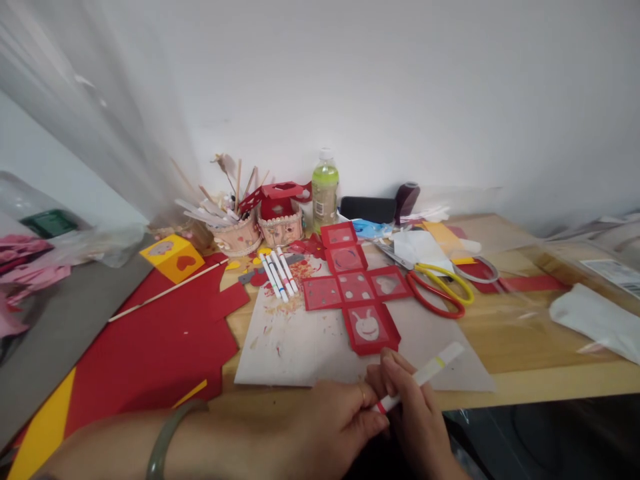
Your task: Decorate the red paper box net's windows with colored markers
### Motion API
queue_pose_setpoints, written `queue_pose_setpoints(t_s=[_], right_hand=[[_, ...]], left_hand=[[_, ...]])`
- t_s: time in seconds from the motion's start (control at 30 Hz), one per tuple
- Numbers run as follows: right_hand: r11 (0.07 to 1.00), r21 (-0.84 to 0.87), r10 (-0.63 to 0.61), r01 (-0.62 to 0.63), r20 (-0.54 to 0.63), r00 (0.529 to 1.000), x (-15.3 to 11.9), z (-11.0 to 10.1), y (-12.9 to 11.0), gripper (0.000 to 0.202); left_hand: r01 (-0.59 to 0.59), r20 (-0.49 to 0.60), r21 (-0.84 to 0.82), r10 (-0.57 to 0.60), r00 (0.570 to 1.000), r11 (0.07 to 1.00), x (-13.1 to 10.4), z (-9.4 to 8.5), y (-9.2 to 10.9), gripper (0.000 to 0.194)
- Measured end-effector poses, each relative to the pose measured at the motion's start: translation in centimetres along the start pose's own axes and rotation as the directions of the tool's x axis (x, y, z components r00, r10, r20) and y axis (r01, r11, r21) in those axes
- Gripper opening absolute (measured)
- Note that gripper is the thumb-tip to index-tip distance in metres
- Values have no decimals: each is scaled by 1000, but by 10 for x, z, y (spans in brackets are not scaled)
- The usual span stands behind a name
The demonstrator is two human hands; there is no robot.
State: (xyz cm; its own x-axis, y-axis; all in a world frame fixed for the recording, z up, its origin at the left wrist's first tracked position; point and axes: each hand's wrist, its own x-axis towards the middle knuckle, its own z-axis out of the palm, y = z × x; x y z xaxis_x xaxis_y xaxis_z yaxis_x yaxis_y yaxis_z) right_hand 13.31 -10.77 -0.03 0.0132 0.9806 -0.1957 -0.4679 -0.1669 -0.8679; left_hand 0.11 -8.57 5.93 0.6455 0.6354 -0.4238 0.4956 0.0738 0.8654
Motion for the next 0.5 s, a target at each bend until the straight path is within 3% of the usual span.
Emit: queue_pose_setpoints(t_s=[0.17,0.27,0.33,0.4,0.47,0.5], right_hand=[[961,-255,-78,107,122,989,-3,-21,-7,49],[867,-446,-280,223,-66,958,-6,-32,-18,42],[692,-649,-482,317,-87,872,-9,-37,-26,19],[379,-816,-609,436,134,782,-10,-39,-32,25],[88,-837,-595,540,391,702,-11,-39,-37,29],[11,-827,-571,562,456,683,-11,-39,-40,23]], left_hand=[[36,138,-59,-28,990,998,-3,-14,1,23],[40,98,-199,-20,995,979,-2,-12,-4,24],[73,99,-268,-48,994,961,-1,-7,-4,23],[100,133,-270,-66,989,958,-2,-2,2,19],[85,205,-202,-43,978,976,-4,0,10,15],[41,254,-143,-3,967,989,-5,-1,14,16]])
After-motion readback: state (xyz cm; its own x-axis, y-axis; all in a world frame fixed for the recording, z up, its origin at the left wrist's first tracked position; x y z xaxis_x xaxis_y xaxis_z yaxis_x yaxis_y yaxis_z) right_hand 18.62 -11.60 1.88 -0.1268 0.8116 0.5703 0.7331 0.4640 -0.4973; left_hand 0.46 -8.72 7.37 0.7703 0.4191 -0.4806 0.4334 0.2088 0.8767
